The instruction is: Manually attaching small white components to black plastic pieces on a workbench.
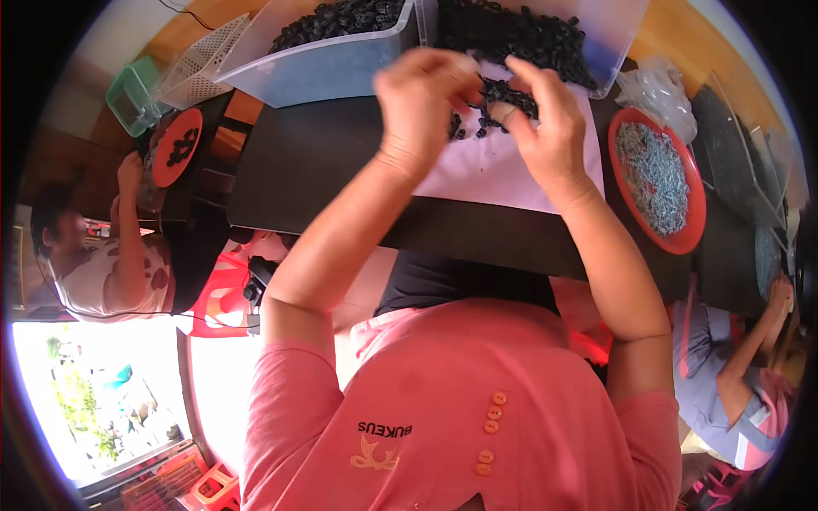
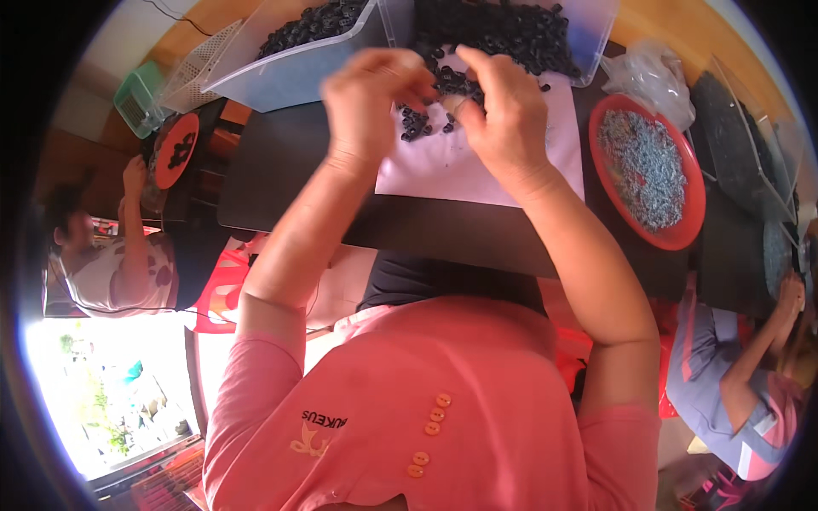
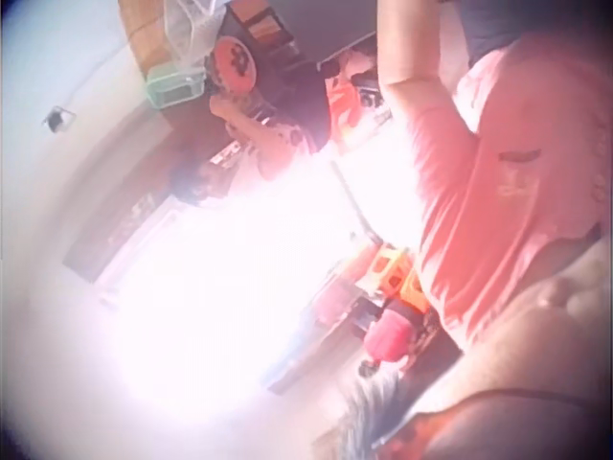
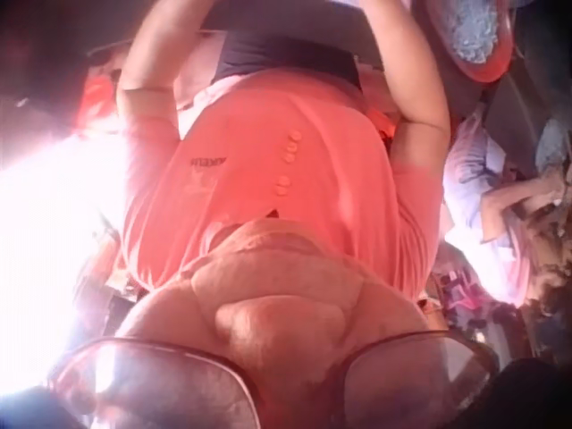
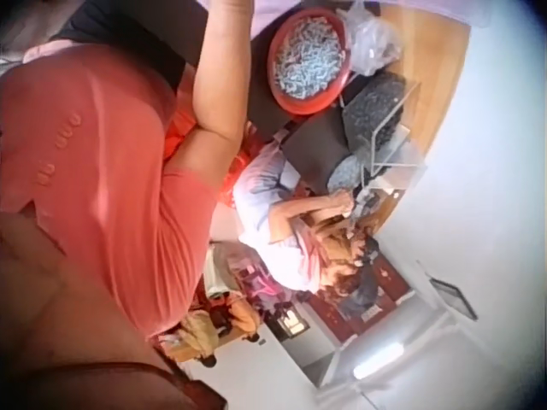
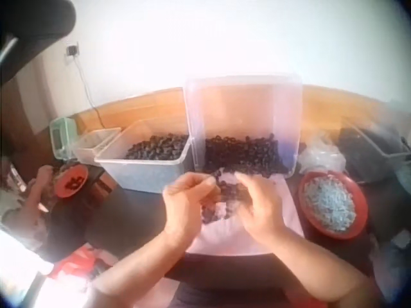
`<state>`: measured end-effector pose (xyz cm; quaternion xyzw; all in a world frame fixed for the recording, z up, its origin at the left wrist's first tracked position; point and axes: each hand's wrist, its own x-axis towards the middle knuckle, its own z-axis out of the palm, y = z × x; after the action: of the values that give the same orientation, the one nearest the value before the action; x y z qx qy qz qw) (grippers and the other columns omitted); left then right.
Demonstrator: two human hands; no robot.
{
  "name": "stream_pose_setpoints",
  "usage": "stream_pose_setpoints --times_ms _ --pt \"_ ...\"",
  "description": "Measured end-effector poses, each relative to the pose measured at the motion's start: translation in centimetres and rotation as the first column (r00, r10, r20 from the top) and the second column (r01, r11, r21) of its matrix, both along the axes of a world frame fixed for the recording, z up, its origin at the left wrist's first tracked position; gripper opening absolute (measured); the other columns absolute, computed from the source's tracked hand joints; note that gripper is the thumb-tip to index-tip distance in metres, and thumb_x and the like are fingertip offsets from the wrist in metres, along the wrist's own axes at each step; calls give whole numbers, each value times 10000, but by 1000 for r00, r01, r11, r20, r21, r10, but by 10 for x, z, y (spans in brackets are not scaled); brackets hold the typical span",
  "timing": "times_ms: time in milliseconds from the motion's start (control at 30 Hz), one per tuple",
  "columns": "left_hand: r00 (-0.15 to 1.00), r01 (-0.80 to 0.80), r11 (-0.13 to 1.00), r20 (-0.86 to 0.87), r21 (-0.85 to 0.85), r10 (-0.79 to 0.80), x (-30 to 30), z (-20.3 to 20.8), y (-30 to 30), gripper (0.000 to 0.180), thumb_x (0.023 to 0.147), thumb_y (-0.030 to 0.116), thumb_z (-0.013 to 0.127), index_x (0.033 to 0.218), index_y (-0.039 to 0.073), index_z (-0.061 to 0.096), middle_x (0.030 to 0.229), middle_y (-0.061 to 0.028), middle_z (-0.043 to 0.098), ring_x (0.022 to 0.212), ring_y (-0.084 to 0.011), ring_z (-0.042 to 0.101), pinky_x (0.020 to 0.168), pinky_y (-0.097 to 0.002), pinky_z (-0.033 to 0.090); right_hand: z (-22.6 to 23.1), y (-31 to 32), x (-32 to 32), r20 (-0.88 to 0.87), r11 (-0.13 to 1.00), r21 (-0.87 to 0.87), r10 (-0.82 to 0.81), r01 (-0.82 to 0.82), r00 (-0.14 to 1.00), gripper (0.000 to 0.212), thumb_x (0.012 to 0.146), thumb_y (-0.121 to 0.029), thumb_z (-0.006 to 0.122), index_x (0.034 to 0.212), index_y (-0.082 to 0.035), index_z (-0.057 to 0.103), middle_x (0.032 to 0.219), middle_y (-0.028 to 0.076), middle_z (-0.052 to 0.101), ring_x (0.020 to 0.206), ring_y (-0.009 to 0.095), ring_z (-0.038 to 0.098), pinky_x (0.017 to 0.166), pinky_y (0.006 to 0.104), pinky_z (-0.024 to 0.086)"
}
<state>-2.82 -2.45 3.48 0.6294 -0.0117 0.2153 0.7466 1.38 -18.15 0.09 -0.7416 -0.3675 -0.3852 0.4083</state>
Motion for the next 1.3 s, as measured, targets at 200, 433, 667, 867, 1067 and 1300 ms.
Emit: stream_pose_setpoints --times_ms 200,433,667,867,1067,1300 --pt "877 -479 806 236 348 419 1 110 81 151 837 78 675 934 -32 713 783 -89 675 612 -131 599 522 -225 422 33 -16 4 -321 901 433 192 -36 927 178 817 3 637 994 19 646 881 85 673 832 158 643 735 291 512" --pt "873 -452 511 479 731 88 15 27 44 110 798 55 749 905 40 734 826 -18 696 768 -75 635 699 -232 509 51 -52 5 -390 791 611 333 -29 858 110 813 4 648 922 -8 660 836 25 655 771 94 600 686 230 474" --pt "954 -74 399 181 914 -238 12 -44 -55 185 753 155 766 836 22 667 794 -75 608 697 -212 608 640 -323 496 26 -65 12 -464 833 551 351 -46 813 91 815 9 648 903 -6 660 809 37 662 737 100 611 679 235 484" --pt "945 -212 212 256 954 -203 29 -74 -66 199 764 193 748 870 46 666 836 -93 633 744 -272 634 668 -378 512 26 -64 9 -558 875 481 359 -61 748 61 800 2 660 860 -10 658 765 29 656 688 97 594 634 241 475" --pt "989 56 583 35 811 -144 22 -60 -46 143 842 141 707 909 21 668 781 -52 649 681 -155 601 644 -290 490 27 -67 7 -599 937 349 243 -24 763 26 780 -7 672 804 -7 661 745 36 654 677 97 588 626 247 468" --pt "936 306 886 -277 348 -215 15 -46 -42 141 894 147 682 888 8 655 734 -12 618 635 -75 521 561 -225 412 12 -64 8 -225 744 417 640 -521 734 55 802 -29 666 835 15 667 772 58 662 714 126 609 669 277 488"
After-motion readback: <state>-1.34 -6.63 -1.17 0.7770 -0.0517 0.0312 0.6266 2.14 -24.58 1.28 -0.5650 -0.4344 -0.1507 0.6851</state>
